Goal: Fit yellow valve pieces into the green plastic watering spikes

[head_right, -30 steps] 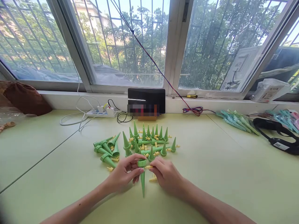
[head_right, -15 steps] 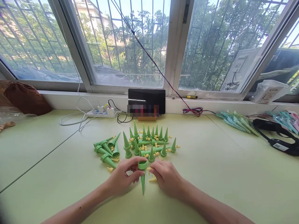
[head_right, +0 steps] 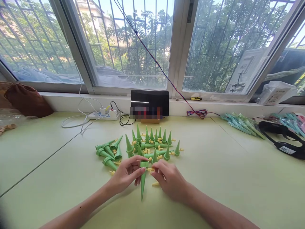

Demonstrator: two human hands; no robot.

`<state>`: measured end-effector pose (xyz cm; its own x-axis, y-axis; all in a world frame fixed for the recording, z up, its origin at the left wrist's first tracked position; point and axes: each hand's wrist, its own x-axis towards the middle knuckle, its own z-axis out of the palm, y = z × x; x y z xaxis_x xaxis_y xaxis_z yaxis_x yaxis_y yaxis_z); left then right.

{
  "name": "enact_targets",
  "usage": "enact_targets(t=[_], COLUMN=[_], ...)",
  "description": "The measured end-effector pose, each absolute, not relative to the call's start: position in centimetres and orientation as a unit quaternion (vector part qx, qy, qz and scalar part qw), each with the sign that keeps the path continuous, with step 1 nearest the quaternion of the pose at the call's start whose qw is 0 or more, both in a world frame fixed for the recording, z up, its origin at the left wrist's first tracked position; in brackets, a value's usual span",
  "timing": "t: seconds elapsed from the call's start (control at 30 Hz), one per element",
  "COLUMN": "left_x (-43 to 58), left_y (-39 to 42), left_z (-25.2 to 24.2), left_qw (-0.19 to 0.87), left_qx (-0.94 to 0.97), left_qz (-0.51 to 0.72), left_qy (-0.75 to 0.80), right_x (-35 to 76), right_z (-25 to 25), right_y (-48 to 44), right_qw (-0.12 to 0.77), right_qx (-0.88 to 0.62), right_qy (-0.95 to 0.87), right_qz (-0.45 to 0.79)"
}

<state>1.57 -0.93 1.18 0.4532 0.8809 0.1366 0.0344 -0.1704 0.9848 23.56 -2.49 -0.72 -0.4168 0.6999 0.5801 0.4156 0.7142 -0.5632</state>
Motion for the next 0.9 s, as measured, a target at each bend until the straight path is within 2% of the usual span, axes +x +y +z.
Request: enact_targets(t=[0.23,0.9], left_x=[1.49,1.78], left_y=[-0.85,-1.4], left_z=[1.27,1.0], left_qw=[0.568,0.572], left_qx=[0.634,0.655], left_qz=[0.392,0.348], left_qy=[0.349,0.349], right_x=[23.67,23.51], right_z=[-1.04,-1.18], right_y=[-2.61,-2.59], right_qw=[0.43,0.442], right_qx=[-0.322,-0.298], right_qy=[-0.824,-0.841], right_qz=[0.18,0.093])
